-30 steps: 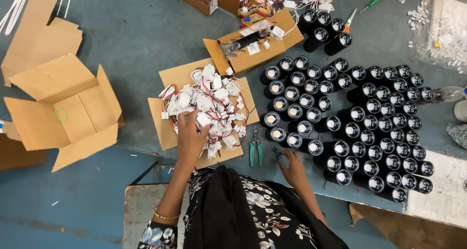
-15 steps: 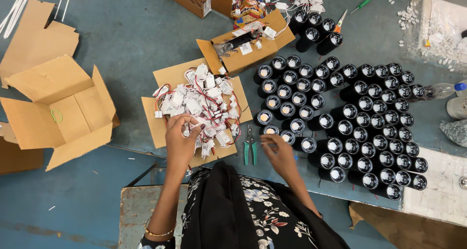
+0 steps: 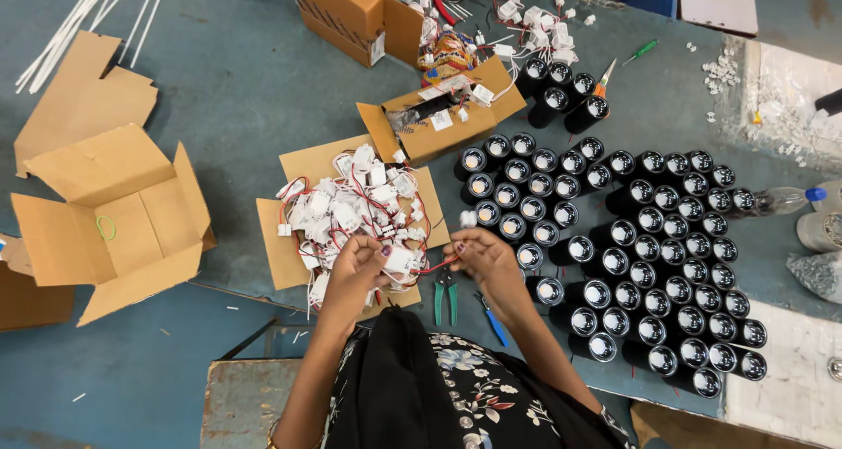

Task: The person sits at a factory workbench assembling LED bulb components. They pick white driver boards with red and black wires from a pile, use pliers to strip and twist the wire ends, connect the wires, and place the prepared drivers among rows of black bulb housings on the table.

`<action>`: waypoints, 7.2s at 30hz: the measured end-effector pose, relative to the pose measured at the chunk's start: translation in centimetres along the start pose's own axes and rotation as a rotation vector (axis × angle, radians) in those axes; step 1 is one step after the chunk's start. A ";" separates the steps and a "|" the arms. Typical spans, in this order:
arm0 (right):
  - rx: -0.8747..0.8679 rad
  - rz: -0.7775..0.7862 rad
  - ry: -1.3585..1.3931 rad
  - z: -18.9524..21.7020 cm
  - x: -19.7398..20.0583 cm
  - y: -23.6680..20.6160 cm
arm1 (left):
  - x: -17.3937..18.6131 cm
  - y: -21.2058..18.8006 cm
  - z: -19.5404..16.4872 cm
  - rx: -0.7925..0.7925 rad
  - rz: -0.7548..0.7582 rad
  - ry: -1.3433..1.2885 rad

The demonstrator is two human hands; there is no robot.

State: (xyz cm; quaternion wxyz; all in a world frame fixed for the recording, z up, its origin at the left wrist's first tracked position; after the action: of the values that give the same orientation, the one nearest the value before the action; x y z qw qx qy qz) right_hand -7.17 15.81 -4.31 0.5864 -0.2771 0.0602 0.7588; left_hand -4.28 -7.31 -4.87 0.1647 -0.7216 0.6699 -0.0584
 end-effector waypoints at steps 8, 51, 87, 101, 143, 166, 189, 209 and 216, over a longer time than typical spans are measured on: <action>-0.008 0.150 -0.259 1.7 0.2 -0.8 | -8.5 -0.2 0.3 -0.111 0.459 0.419; -0.280 0.245 -0.398 -0.8 -1.2 -7.0 | -5.1 -0.1 1.0 0.246 0.710 -0.184; -0.286 0.158 -0.496 -1.0 0.4 -5.8 | -5.7 1.9 0.1 0.116 0.808 0.157; -0.313 0.168 -0.531 -1.5 -0.7 -6.3 | -6.2 2.7 3.0 -0.022 0.781 0.084; -0.283 -0.009 -0.812 -2.1 -1.1 -7.1 | -5.5 1.0 3.0 -0.035 0.737 0.084; 0.241 -0.181 -1.640 -5.4 0.8 -7.0 | -3.3 0.7 4.2 0.089 0.433 -0.270; -0.006 -0.168 -1.615 -7.1 -4.1 -2.4 | -2.6 -9.8 6.8 0.258 0.517 -0.469; -0.423 0.210 0.783 -3.2 0.5 -9.5 | -4.8 -6.2 0.2 0.024 0.275 -0.186; -0.619 0.530 0.974 -4.6 -0.7 -10.7 | -5.2 -5.6 0.3 0.029 0.269 -0.204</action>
State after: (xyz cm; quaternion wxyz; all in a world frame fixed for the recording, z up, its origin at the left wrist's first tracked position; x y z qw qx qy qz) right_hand 4.39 16.56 -5.32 0.1766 -0.7229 0.1642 0.6475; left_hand 0.62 -1.84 -2.70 0.2485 -0.6251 0.7394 0.0283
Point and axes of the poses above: each hand's wrist, its own y-axis towards the middle knuckle, its own x-axis out of the back of the hand, z = x × y, the point moved 6 cm from there along y, towards the middle knuckle, and after that the axes turned 6 degrees about y, right-handed, at the moved point
